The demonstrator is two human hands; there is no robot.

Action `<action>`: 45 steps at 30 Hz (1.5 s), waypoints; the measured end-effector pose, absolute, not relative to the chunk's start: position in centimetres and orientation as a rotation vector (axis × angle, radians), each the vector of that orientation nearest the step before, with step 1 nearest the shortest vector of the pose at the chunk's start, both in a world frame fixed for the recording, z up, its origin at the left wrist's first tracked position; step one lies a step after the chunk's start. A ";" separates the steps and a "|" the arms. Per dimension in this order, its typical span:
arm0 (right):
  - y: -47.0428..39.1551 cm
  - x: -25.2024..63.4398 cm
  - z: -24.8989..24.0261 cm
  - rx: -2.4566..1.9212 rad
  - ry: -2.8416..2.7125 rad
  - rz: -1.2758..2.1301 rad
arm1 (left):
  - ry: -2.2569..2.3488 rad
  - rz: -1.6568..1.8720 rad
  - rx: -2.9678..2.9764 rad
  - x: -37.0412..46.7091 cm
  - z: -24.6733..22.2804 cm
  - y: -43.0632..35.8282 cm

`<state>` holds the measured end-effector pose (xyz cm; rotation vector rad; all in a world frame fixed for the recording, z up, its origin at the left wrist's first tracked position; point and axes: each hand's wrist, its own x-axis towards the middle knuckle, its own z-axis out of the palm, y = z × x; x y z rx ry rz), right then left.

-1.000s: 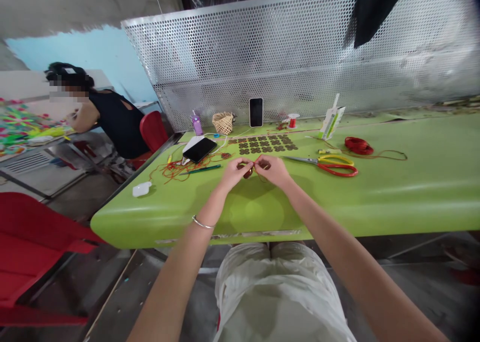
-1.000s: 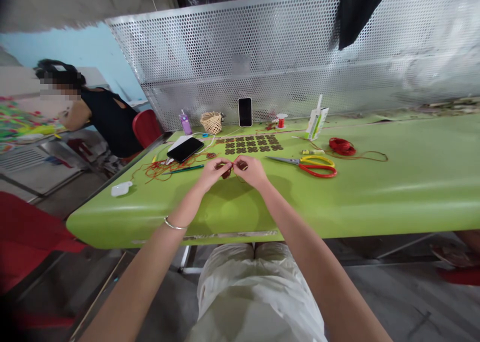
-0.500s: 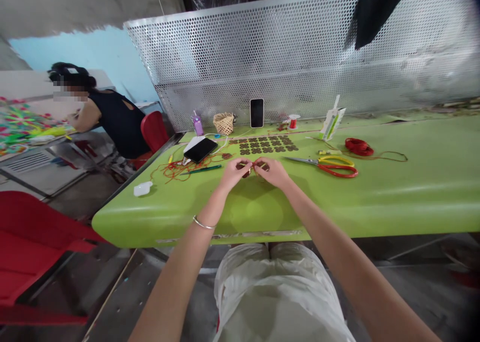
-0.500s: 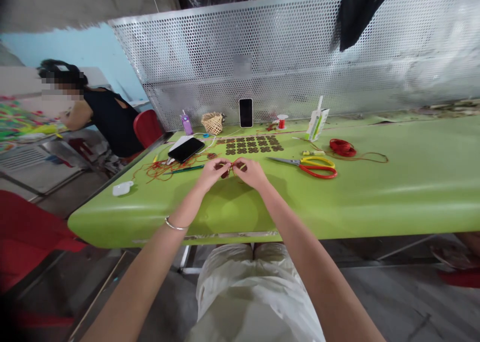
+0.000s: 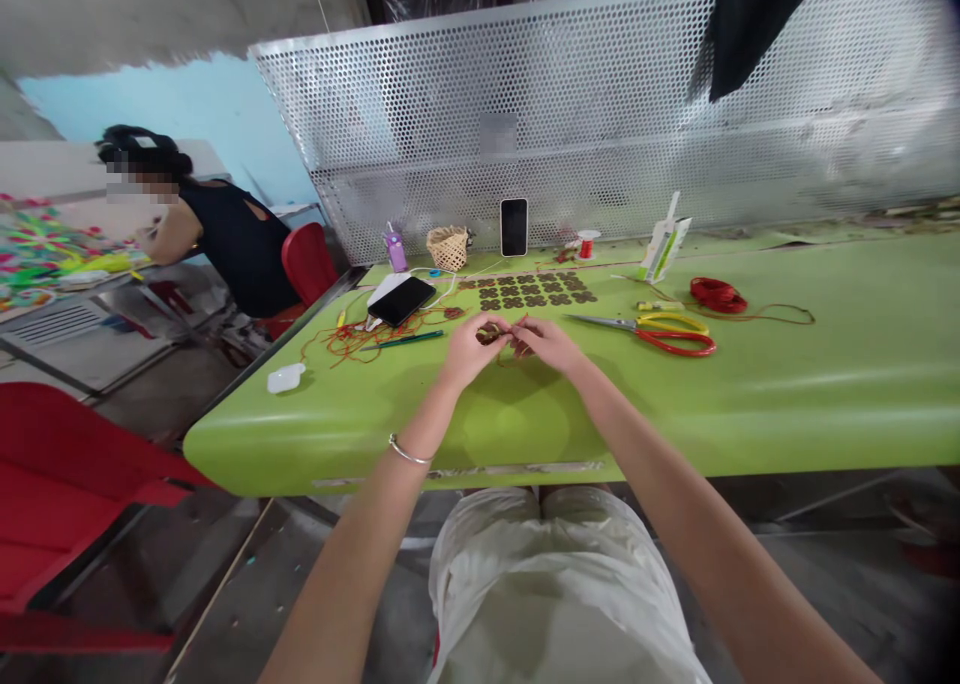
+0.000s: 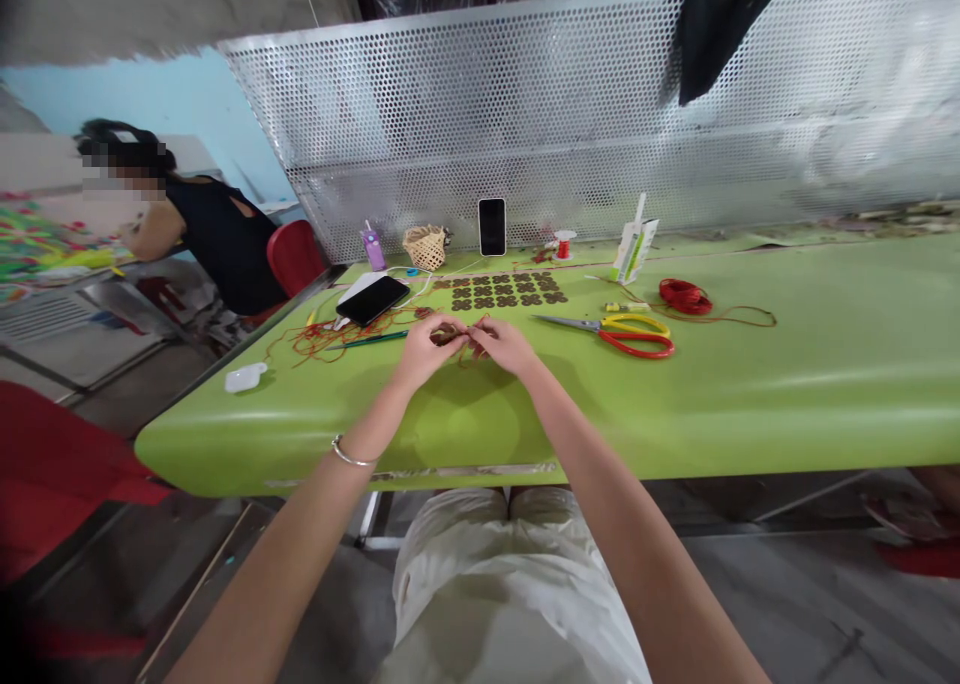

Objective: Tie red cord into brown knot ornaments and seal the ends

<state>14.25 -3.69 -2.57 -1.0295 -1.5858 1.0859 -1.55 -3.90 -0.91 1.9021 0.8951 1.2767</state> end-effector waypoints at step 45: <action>-4.9 14.2 -1.9 -1.117 -1.913 0.512 | 0.855 0.993 1.606 -1.9 -1.3 -3.1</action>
